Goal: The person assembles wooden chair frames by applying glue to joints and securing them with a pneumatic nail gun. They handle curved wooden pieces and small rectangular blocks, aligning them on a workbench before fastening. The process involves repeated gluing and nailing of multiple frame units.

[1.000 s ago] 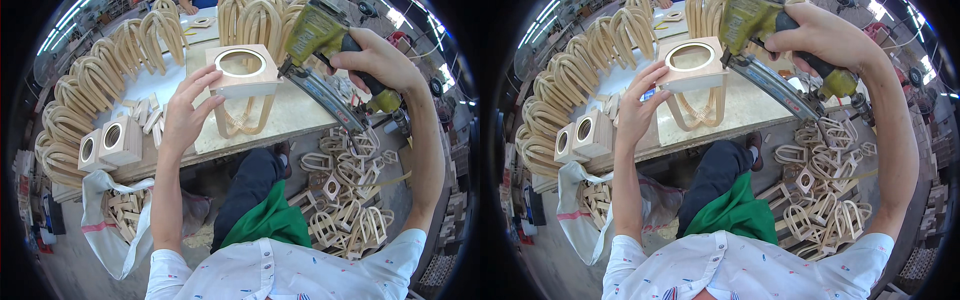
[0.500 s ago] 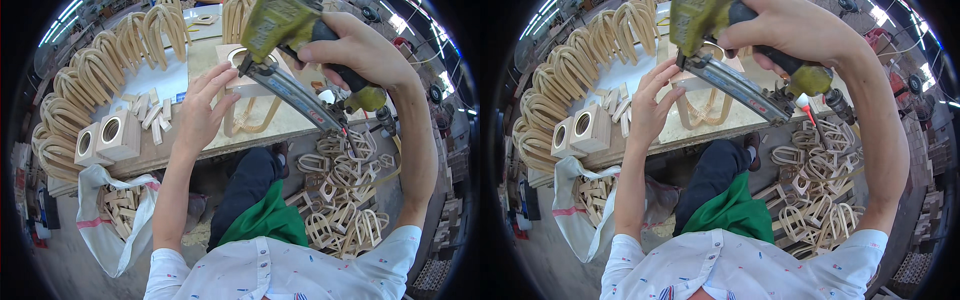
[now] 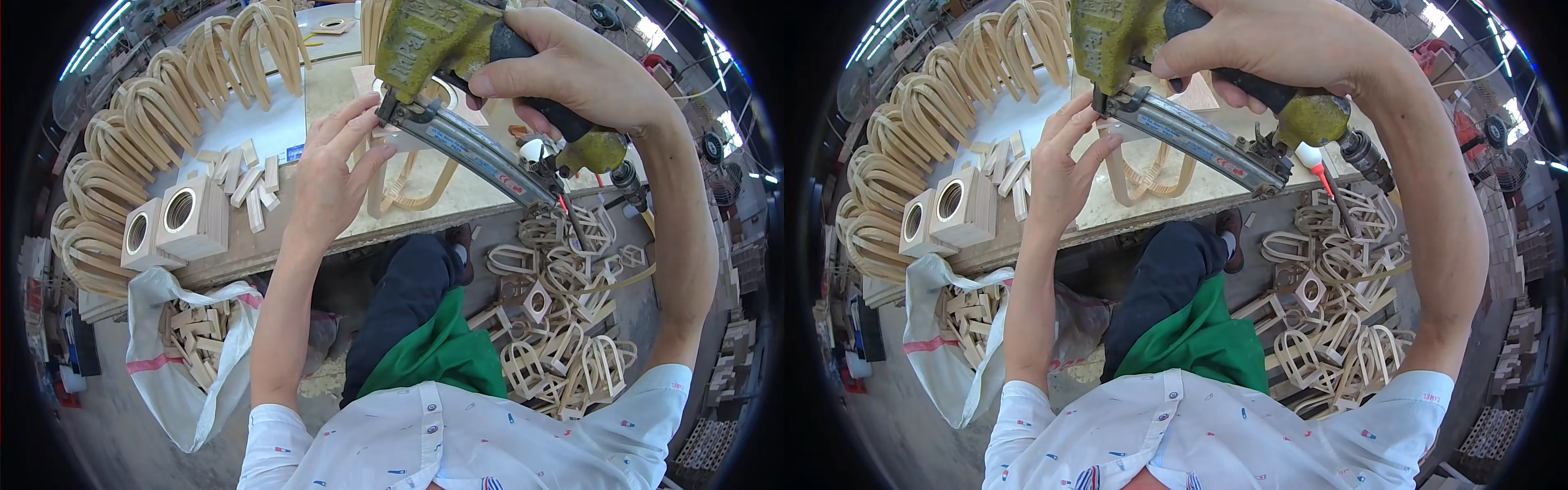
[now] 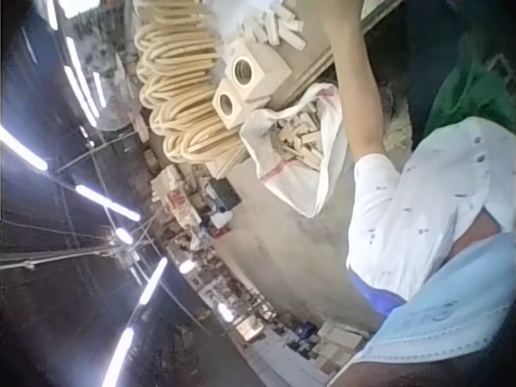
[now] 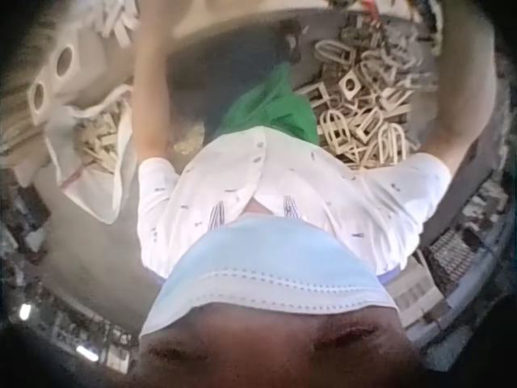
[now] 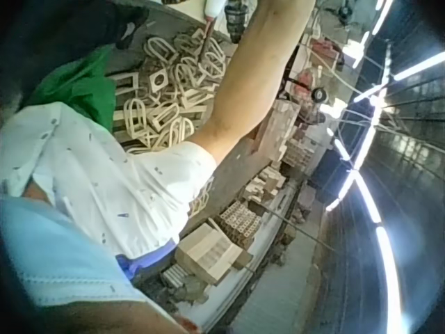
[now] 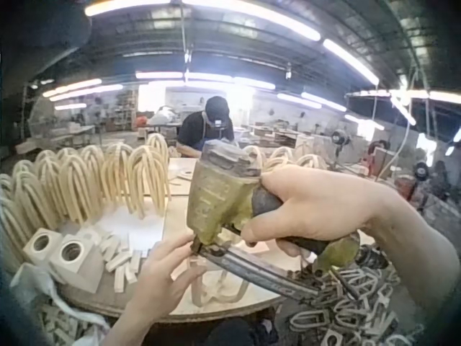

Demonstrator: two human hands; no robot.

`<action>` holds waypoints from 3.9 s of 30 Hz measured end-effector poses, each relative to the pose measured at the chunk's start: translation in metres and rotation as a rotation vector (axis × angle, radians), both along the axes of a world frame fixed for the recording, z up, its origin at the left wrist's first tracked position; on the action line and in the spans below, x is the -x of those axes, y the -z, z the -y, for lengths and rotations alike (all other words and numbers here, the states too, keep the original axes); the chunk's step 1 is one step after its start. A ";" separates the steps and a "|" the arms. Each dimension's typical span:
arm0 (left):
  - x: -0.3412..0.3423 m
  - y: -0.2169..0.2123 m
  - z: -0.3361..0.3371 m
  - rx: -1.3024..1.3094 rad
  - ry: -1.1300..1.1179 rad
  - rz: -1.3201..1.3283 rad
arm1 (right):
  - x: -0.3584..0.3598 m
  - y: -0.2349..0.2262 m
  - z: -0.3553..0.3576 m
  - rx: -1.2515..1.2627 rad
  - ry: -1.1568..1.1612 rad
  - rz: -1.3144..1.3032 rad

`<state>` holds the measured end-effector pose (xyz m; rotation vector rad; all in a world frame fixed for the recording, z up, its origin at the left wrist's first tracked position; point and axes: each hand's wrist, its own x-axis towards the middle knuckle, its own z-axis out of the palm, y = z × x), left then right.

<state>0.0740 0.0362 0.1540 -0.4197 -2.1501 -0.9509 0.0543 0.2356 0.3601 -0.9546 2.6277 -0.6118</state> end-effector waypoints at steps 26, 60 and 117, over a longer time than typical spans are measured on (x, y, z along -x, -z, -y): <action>0.032 0.027 0.009 -0.862 0.454 0.322 | 0.033 0.032 -0.060 0.234 0.150 -0.003; 0.028 0.026 -0.041 -0.859 0.401 0.325 | 0.026 0.033 -0.028 0.214 0.015 0.000; 0.010 0.034 -0.053 -0.911 0.256 0.183 | 0.011 0.027 -0.023 0.275 0.034 0.096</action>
